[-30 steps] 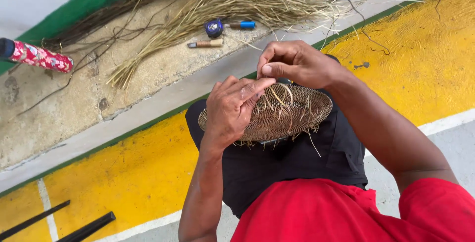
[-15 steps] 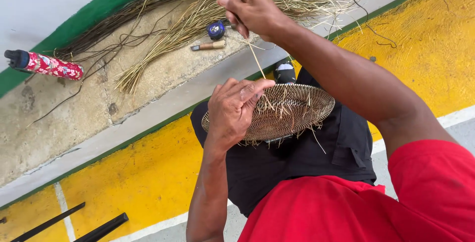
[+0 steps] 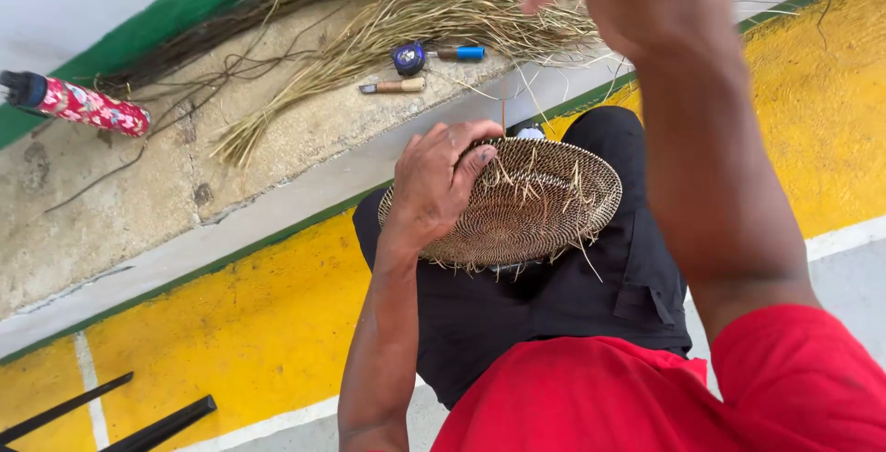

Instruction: The recorder is weaving a circular basket or tray using thin wooden or bamboo strips.

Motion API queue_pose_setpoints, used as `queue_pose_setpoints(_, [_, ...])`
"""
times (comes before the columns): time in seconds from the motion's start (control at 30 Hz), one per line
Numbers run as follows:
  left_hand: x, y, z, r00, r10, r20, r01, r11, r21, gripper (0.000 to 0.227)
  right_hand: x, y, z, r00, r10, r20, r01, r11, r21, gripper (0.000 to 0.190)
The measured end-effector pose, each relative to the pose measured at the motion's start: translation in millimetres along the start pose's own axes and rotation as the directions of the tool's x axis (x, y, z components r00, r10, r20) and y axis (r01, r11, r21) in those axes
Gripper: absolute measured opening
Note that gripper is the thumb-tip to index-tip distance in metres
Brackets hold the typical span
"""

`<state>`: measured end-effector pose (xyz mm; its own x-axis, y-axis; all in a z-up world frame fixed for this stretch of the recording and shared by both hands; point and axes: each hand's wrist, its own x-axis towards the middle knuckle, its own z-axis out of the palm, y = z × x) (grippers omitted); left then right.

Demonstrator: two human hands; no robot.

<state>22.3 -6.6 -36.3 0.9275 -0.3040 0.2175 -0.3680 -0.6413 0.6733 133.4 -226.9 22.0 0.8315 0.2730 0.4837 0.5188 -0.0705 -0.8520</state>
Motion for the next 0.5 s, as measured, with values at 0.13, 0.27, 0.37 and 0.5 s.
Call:
queue_pose_setpoints(0.13, [8,8,-3,0.999,-0.011,0.051,0.007,0.998,0.061,0.025,-51,-30,4,0.998,0.048,0.041,-0.063,0.808,0.586,0.010])
queue_pose_setpoints(0.27, [5,3,1,0.997,0.076,-0.015,-0.076,0.997,0.022,0.023,-89,13,28,0.985,0.174,0.006,-0.163,0.906,0.390,0.026])
queue_pose_setpoints(0.37, [3,1,3,0.999,0.041,-0.008,-0.041,0.998,0.036,0.026,-114,18,34,0.994,0.112,-0.005,-0.110,0.969,-0.219,0.015])
queue_pose_setpoints(0.5, [2,3,2,1.000,0.026,0.002,-0.026,0.999,0.039,0.028,-126,28,38,0.996,0.067,-0.051,-0.073,0.990,-0.117,0.013])
